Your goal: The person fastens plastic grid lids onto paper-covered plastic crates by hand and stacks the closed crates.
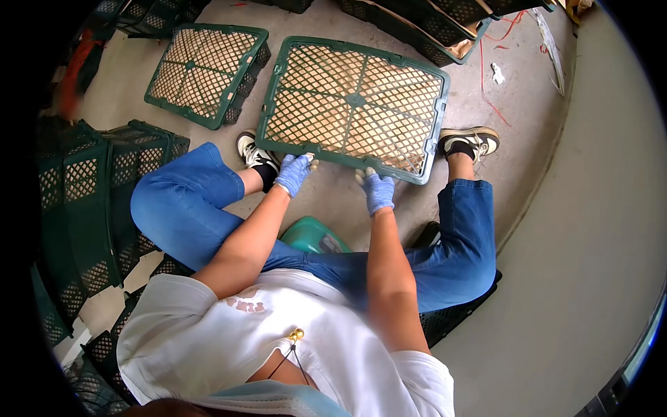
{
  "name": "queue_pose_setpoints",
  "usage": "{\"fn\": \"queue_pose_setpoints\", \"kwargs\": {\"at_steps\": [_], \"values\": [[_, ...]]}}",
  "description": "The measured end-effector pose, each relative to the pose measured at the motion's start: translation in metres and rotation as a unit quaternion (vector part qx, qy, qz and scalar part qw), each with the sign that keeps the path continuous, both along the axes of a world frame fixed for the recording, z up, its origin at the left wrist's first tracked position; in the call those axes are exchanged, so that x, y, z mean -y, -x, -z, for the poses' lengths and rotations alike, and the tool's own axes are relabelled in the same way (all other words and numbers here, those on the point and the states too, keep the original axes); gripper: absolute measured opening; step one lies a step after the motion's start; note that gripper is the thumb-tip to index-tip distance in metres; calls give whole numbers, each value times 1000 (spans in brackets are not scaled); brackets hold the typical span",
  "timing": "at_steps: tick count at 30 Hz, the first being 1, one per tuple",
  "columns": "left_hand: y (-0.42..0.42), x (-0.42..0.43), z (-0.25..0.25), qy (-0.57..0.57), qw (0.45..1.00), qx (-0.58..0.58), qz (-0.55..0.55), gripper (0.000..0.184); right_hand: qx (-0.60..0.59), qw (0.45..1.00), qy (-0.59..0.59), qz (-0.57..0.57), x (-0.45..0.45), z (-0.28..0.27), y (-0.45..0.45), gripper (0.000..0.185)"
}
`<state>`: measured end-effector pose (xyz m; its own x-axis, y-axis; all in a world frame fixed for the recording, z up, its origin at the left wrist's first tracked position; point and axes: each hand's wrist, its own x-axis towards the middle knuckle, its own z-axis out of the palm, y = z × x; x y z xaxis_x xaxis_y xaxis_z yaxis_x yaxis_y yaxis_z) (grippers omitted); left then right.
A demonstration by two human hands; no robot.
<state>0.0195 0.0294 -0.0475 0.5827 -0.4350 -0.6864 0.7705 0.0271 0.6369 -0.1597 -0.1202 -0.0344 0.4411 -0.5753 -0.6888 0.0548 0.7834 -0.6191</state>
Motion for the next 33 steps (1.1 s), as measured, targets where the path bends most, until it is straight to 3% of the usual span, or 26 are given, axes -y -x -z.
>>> {"fn": "queue_pose_setpoints", "kwargs": {"at_steps": [3,6,9,11,13,14,16,23,24,27,28,31,33], "values": [[-8,2,1,4,999,18,44,14,-20,999,8,-45,8,-1,-2,26],[-13,-14,48,-42,993,70,89,19,-40,995,-6,-87,4,-6,1,26],[12,-25,33,-109,993,-8,51,31,-47,995,-3,-89,6,-15,6,28],[9,-20,25,-58,973,-142,-175,51,-49,996,-1,-71,6,-14,-1,33],[3,-8,15,1,882,-272,-385,72,-54,996,9,-74,7,-10,0,30],[-8,6,12,-3,830,-312,-462,72,-51,996,9,-73,7,-8,1,28],[-31,42,7,-76,779,-328,-529,72,-38,998,1,-48,3,-2,-2,25],[-44,90,5,-298,720,-296,-553,70,-44,994,-26,97,-21,5,-11,26],[-46,92,6,-315,712,-296,-553,70,4,993,-39,113,-24,4,-9,29],[-48,97,4,-352,694,-302,-551,69,61,938,-188,284,-22,-1,-13,36],[-48,97,4,-363,686,-304,-552,69,54,869,-247,424,-16,-11,-27,50],[-51,95,6,-391,670,-302,-554,68,177,878,-269,355,17,18,-52,55],[-50,98,10,-405,668,-301,-547,68,-60,829,-369,416,35,-8,-74,51]]}}
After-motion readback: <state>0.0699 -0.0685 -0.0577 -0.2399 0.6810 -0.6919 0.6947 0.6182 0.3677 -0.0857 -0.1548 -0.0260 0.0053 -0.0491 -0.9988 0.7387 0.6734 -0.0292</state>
